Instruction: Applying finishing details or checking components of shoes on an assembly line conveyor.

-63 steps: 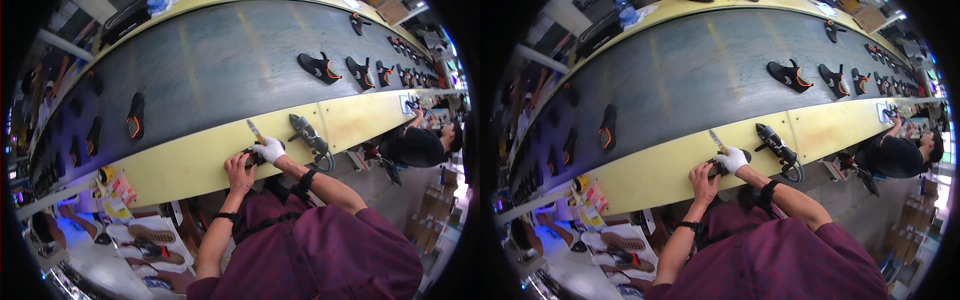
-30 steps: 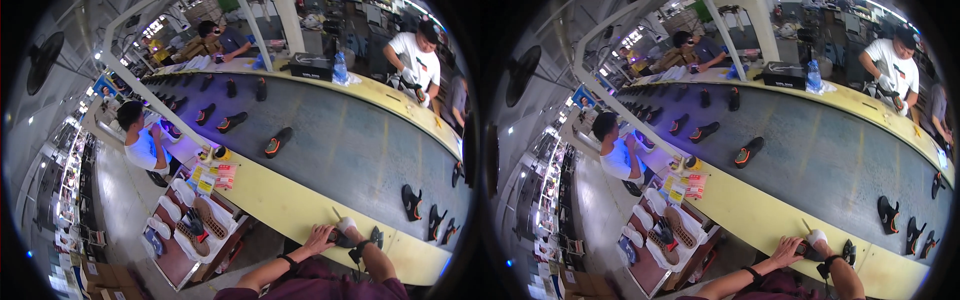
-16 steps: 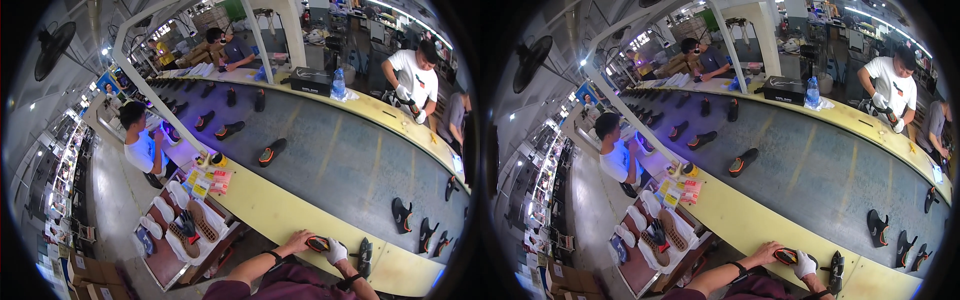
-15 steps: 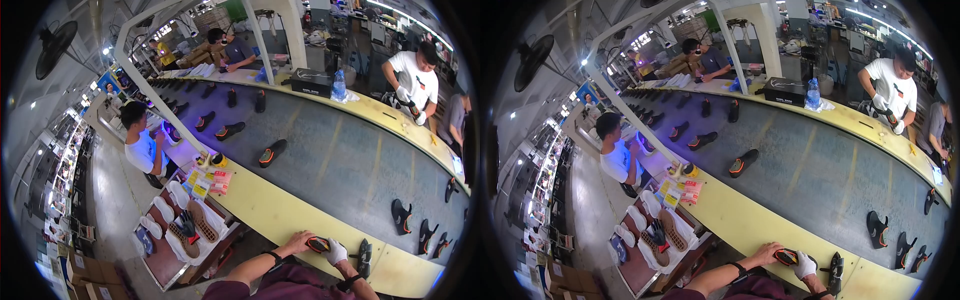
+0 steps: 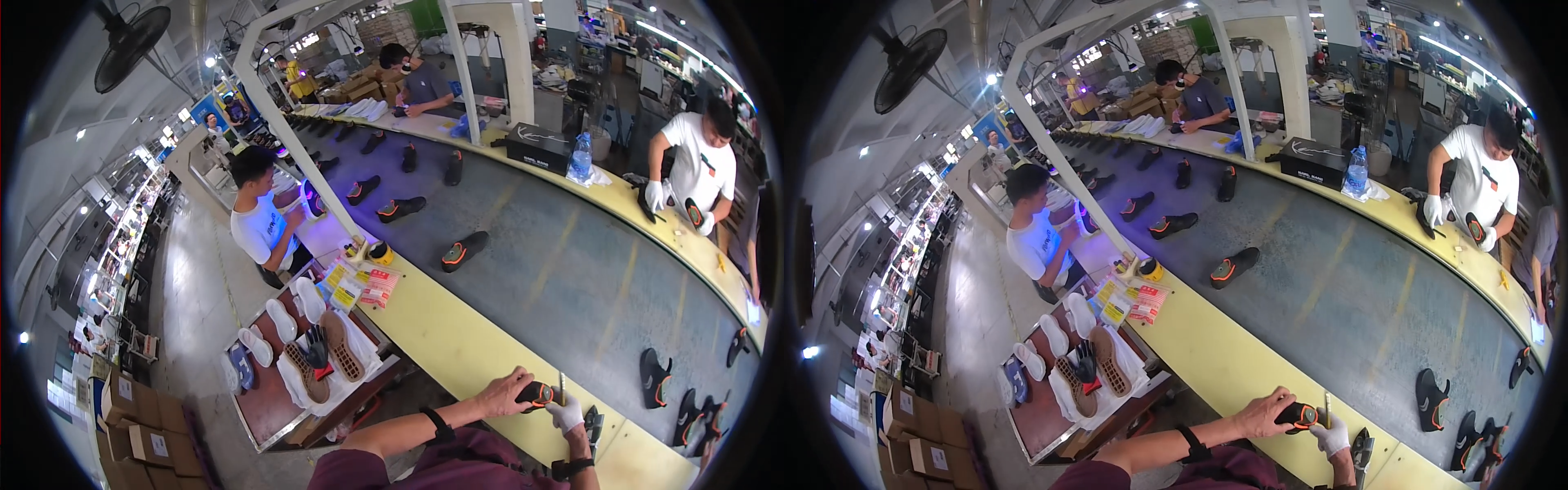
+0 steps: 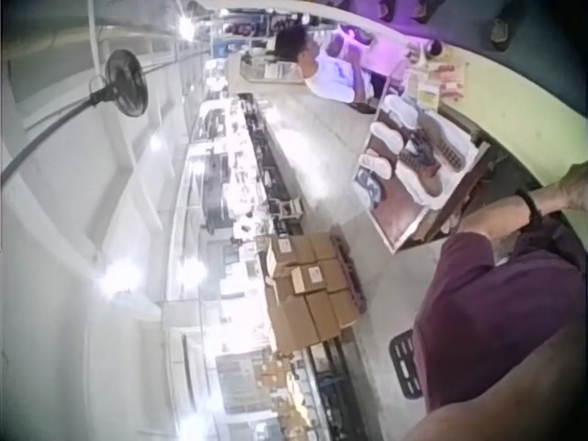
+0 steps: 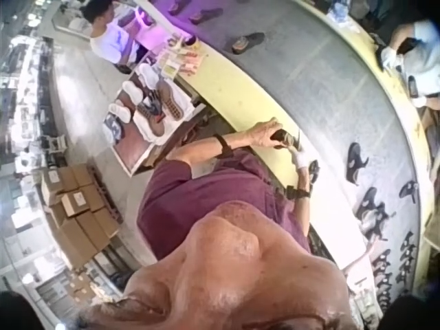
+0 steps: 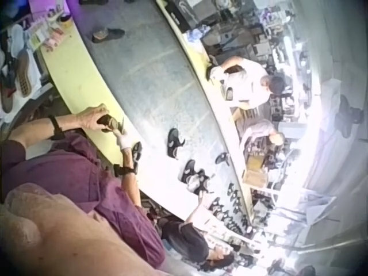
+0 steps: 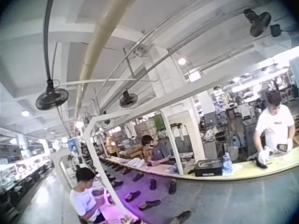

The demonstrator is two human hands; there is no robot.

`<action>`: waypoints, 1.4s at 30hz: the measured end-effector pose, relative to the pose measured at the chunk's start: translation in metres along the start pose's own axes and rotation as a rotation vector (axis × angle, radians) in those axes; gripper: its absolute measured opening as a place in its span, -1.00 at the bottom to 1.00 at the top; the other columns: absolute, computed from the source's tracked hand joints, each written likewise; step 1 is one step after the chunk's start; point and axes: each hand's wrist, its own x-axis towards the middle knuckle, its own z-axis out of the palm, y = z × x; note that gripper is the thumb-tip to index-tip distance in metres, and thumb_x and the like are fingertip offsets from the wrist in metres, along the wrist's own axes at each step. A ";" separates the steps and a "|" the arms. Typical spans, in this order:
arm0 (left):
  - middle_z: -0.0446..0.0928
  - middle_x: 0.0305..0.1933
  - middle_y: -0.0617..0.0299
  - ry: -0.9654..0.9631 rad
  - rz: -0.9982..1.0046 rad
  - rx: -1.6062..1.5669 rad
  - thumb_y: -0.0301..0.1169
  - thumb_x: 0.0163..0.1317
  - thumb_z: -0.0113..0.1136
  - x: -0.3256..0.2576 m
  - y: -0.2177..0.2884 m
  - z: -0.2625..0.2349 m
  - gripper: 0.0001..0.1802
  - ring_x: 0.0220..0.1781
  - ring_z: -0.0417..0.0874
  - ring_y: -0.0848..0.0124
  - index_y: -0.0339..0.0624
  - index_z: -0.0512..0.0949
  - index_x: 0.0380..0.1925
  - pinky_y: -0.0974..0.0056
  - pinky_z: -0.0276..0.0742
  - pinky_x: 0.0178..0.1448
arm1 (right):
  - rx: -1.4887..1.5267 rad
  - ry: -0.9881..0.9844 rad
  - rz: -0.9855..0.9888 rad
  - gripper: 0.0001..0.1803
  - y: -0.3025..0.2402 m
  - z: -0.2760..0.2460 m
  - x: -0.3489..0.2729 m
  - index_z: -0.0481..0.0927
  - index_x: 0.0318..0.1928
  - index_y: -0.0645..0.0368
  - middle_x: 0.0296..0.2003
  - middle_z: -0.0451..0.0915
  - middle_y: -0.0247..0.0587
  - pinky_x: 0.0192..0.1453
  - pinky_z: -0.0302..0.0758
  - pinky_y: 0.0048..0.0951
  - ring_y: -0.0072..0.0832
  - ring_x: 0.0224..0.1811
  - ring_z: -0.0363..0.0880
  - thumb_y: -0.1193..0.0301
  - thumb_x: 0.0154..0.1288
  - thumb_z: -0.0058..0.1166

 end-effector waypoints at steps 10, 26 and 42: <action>0.35 0.29 -0.12 -0.125 -0.064 -0.054 -0.25 0.23 0.52 0.003 0.024 0.006 -0.16 0.21 0.66 -0.18 -0.25 0.21 0.35 -0.11 0.69 0.24 | -0.066 0.417 -0.051 -0.56 0.157 -0.032 0.058 0.67 0.07 0.32 -0.40 0.73 -0.02 -0.45 0.58 -0.24 -0.28 -0.59 0.63 0.20 0.41 0.34; 0.37 0.38 -0.07 -0.172 0.102 -0.154 -0.28 0.23 0.56 0.001 0.052 0.036 -0.14 0.34 0.62 -0.14 -0.15 0.25 0.42 -0.08 0.62 0.32 | -0.834 1.068 -0.278 -0.45 0.131 -0.092 -0.014 0.58 0.29 0.25 0.18 0.64 0.17 0.35 0.56 -0.03 0.10 0.24 0.65 0.53 0.29 0.37; 0.44 0.25 -0.16 -0.081 0.082 -0.064 -0.15 0.20 0.60 0.034 0.054 0.057 -0.15 0.19 0.66 -0.19 -0.22 0.30 0.33 -0.12 0.68 0.18 | -0.235 0.755 -0.114 -0.63 -0.010 -0.062 -0.121 0.65 -0.16 0.24 -0.42 0.71 -0.08 -0.30 0.64 -0.27 -0.41 -0.45 0.69 0.25 0.29 0.55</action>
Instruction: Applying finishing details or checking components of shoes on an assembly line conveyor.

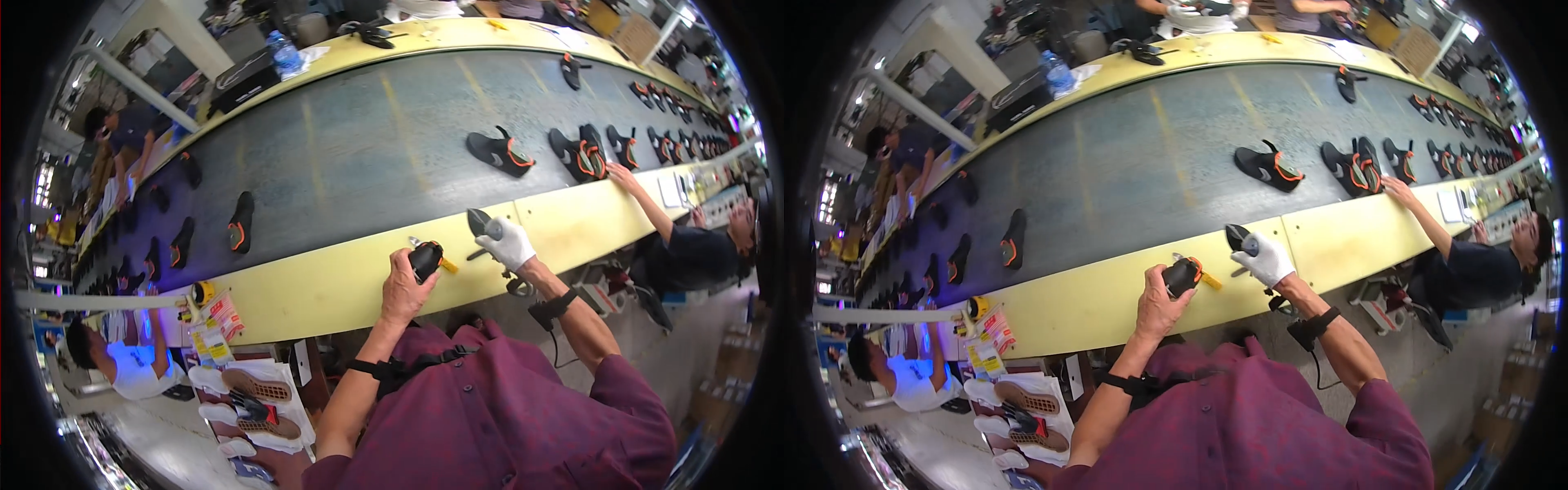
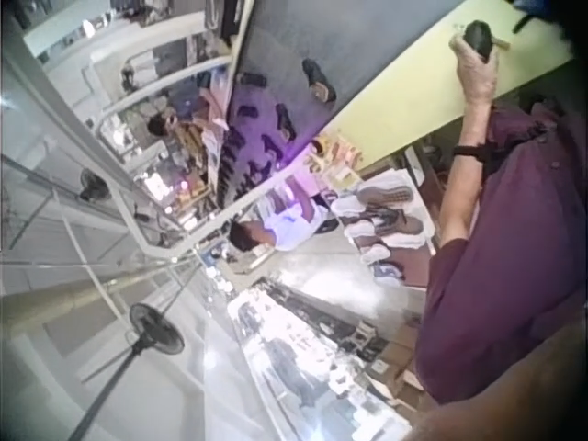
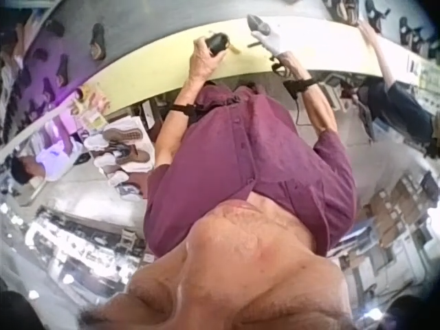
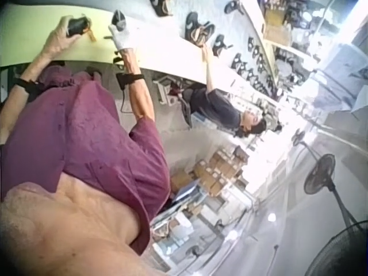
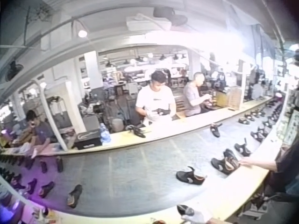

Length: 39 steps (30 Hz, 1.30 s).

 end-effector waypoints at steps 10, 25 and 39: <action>0.47 0.23 -0.14 -0.069 0.060 0.101 -0.10 0.23 0.58 0.000 0.015 0.029 -0.17 0.07 0.74 -0.19 -0.22 0.30 0.31 -0.20 0.70 0.08 | 0.025 -0.280 -0.033 -0.54 -0.076 -0.008 -0.032 0.64 -0.20 0.28 -0.46 0.70 -0.02 -0.32 0.63 -0.22 -0.28 -0.50 0.74 0.13 0.28 0.56; 0.54 0.15 -0.07 -0.069 -0.081 0.153 -0.14 0.19 0.54 -0.007 0.015 -0.008 -0.30 0.17 0.67 -0.19 -0.19 0.42 0.21 -0.20 0.64 0.17 | -0.085 -0.199 -0.057 -0.36 -0.043 0.016 0.001 0.69 -0.14 0.27 -0.29 0.76 0.17 -0.04 0.67 -0.11 0.03 -0.17 0.80 -0.14 0.26 0.44; 0.75 -0.13 0.04 0.033 -0.952 -0.859 0.00 0.44 0.38 -0.072 -0.085 -0.086 -0.42 -0.37 0.82 0.25 -0.33 0.60 0.11 0.31 0.65 -0.60 | -0.356 -0.062 0.209 -0.44 0.099 0.066 0.067 0.67 0.10 0.16 -0.01 0.79 0.16 0.18 0.67 -0.02 0.12 0.08 0.77 -0.03 0.37 0.35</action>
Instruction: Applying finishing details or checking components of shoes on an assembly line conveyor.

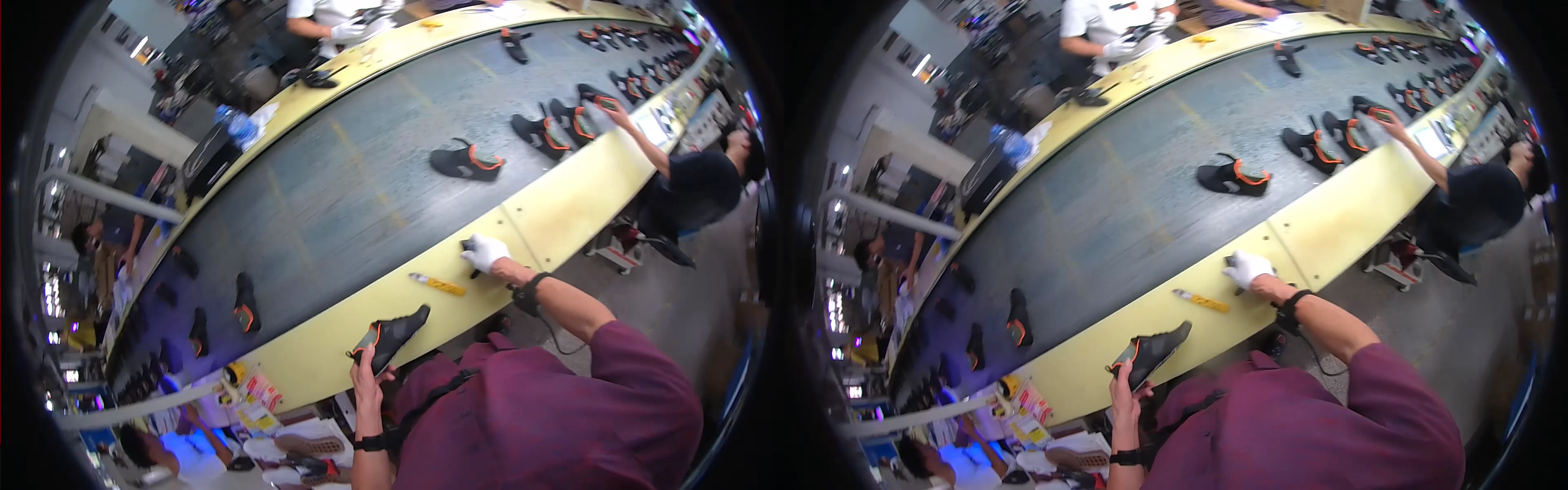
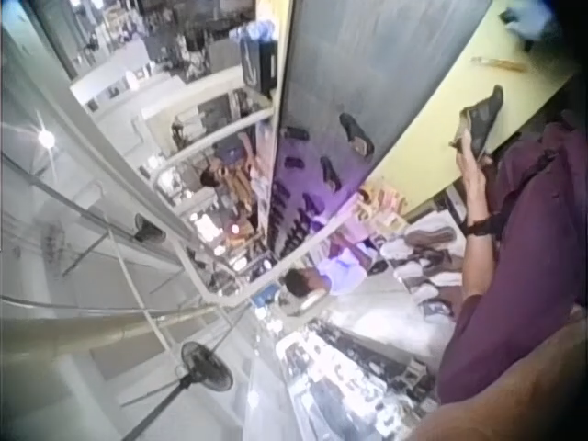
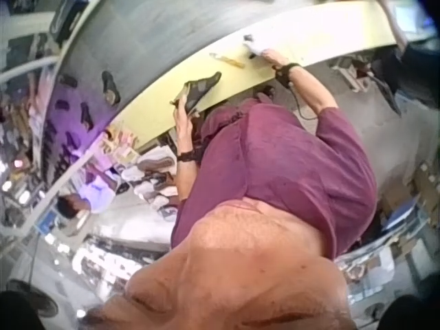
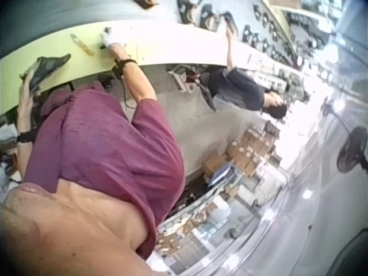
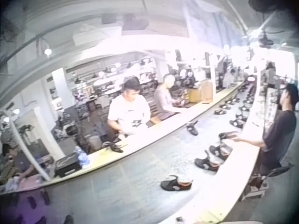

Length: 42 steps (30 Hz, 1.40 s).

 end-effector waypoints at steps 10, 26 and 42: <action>0.77 -0.13 0.08 -0.043 0.351 -0.192 0.03 0.55 0.26 0.012 0.112 0.009 -0.42 -0.30 0.83 0.24 -0.36 0.62 0.12 0.22 0.71 -0.39 | 0.080 0.050 0.000 -0.51 -0.007 0.004 -0.003 0.66 -0.01 0.22 -0.18 0.79 0.12 0.04 0.67 -0.05 0.08 -0.08 0.79 0.06 0.35 0.42; 0.78 -0.10 0.09 0.003 0.214 -0.320 0.13 0.47 0.33 0.082 0.138 0.026 -0.34 -0.34 0.83 0.22 -0.31 0.61 0.16 0.23 0.76 -0.43 | 0.054 0.071 0.042 -0.52 -0.014 -0.011 -0.001 0.66 0.00 0.23 -0.22 0.78 0.10 0.02 0.67 -0.05 0.09 -0.10 0.78 0.10 0.32 0.43; 0.57 0.39 -0.33 0.381 0.551 0.738 0.00 0.45 0.35 0.329 0.070 -0.024 -0.16 0.41 0.62 -0.17 -0.37 0.36 0.50 -0.06 0.48 0.47 | 0.104 -0.081 0.117 -0.46 -0.019 -0.016 -0.001 0.69 0.11 0.19 -0.11 0.81 0.03 0.10 0.69 -0.11 0.01 -0.03 0.81 0.03 0.36 0.40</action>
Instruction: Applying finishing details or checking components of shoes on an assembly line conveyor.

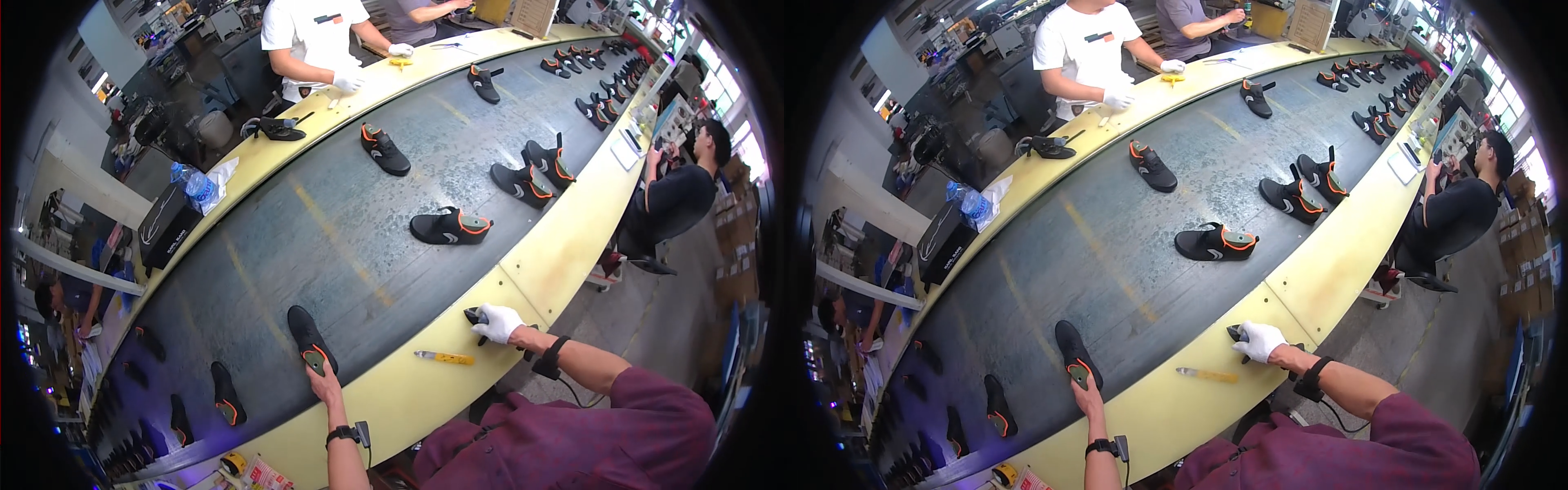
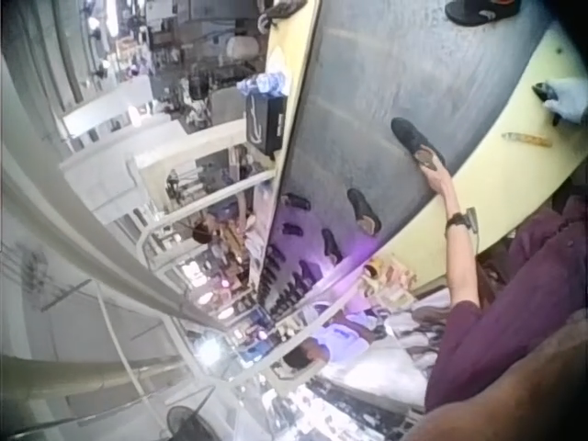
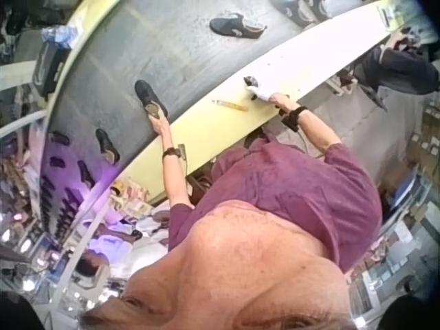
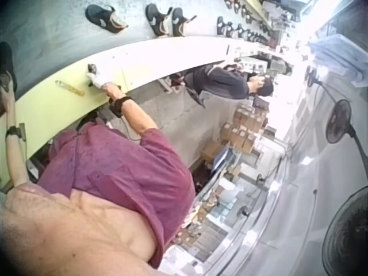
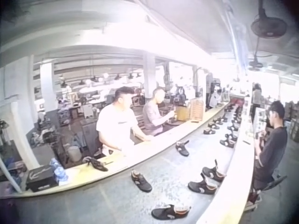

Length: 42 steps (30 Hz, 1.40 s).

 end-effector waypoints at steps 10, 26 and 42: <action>0.47 0.50 -0.27 0.022 0.306 0.123 -0.29 0.37 0.40 -0.109 0.036 -0.017 -0.20 0.50 0.47 -0.24 -0.33 0.33 0.53 -0.19 0.31 0.58 | -0.281 0.506 -0.254 -0.38 0.051 -0.112 0.178 0.67 0.19 0.18 0.14 0.68 0.14 0.33 0.61 -0.02 0.08 0.24 0.66 0.10 0.23 0.46; -0.12 0.82 -0.27 -0.559 0.127 0.452 0.03 0.36 0.37 -0.234 0.037 -0.006 -0.01 0.85 -0.16 -0.17 -0.39 0.25 0.58 -0.29 -0.08 0.81 | 0.247 0.074 -0.076 -0.10 0.035 0.012 0.315 0.40 0.44 0.23 0.02 0.69 -0.08 0.17 0.65 -0.19 -0.22 0.01 0.70 0.42 0.09 0.57; 0.52 0.45 -0.26 -0.532 0.135 -0.135 0.08 0.53 0.25 -0.210 0.118 0.000 -0.30 0.46 0.59 -0.18 -0.27 0.41 0.35 -0.07 0.54 0.45 | 0.778 -0.371 -0.110 -0.76 -0.045 0.077 0.113 0.50 -0.26 -0.09 -0.53 0.43 -0.58 -0.49 0.30 -0.46 -0.67 -0.56 0.41 0.42 0.33 0.37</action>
